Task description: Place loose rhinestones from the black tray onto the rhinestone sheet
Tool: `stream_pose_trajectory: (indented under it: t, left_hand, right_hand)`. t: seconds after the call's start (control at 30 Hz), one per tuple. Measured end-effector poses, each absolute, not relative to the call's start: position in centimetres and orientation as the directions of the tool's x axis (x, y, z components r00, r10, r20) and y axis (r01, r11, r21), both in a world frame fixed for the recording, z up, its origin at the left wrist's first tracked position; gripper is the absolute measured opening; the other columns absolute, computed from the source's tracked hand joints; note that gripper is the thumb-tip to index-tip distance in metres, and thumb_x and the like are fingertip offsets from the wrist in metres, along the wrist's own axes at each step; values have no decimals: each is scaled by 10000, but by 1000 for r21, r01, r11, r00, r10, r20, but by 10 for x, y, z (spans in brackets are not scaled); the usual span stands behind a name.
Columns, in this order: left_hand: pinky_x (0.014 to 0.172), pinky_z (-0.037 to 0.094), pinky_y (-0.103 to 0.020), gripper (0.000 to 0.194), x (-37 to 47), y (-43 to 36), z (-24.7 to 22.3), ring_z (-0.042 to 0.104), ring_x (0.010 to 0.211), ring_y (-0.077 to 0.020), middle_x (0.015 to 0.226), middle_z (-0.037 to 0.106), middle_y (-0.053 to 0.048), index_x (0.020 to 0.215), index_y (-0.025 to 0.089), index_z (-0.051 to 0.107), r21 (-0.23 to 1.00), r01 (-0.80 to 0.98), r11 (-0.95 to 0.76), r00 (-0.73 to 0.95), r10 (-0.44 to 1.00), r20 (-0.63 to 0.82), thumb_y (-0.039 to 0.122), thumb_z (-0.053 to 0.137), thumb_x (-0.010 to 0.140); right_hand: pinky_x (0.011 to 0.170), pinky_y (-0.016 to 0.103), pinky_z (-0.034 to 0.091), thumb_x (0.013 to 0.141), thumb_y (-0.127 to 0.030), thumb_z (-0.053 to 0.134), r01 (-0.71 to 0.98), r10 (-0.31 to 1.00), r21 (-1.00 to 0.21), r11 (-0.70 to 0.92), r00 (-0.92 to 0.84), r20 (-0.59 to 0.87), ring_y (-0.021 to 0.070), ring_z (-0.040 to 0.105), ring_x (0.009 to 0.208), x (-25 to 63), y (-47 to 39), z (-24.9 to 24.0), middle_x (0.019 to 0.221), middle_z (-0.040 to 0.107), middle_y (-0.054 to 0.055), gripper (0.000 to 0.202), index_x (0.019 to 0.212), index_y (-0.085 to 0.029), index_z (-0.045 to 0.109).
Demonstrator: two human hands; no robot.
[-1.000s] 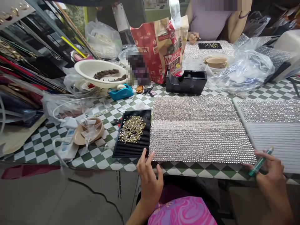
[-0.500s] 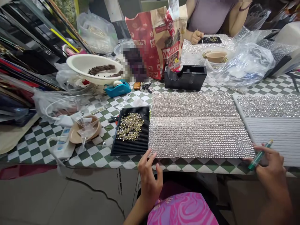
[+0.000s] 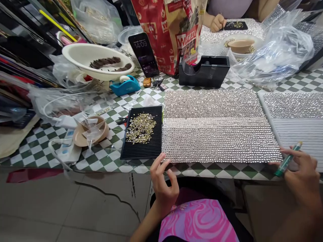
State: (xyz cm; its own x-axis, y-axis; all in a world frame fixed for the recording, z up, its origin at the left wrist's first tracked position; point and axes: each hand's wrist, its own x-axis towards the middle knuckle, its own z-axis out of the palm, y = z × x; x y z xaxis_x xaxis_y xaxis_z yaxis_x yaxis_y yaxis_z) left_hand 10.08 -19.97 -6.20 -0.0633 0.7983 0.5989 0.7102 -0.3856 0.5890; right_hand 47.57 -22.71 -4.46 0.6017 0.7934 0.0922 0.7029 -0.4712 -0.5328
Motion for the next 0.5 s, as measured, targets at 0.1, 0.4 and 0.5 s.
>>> stream_pose_trajectory:
  t: [0.1, 0.4, 0.5]
  left_hand:
    - [1054, 514, -417, 416, 102, -202, -64, 557, 1279, -223, 1282, 573, -142, 1264, 167, 529, 612, 694, -379, -70, 810, 582, 6, 489, 883]
    - [1164, 400, -511, 499, 107, -210, -72, 381, 1460, -266, 1502, 411, -185, 1399, 195, 428, 750, 620, -230, -120, 917, 380, 63, 486, 920]
    - [1173, 383, -526, 556, 111, -207, -69, 350, 1481, -281, 1536, 377, -200, 1441, 193, 388, 721, 651, -239, -71, 926, 372, 66, 511, 914]
  right_hand:
    - [1112, 643, 386, 687, -671, 581, 718, 778, -511, -473, 613, 140, 380, 461, 1371, 480, -221, -46, 1303, 598, 52, 560, 1140, -346, 636]
    - [1099, 606, 397, 690, -720, 597, 770, 802, -482, -418, 562, 202, 356, 479, 1355, 485, -225, -53, 1267, 619, 72, 621, 1159, -314, 627]
    - [1082, 597, 413, 655, -718, 643, 770, 818, -486, -414, 549, 172, 360, 473, 1356, 483, -231, -53, 1302, 583, 69, 683, 1215, -330, 594]
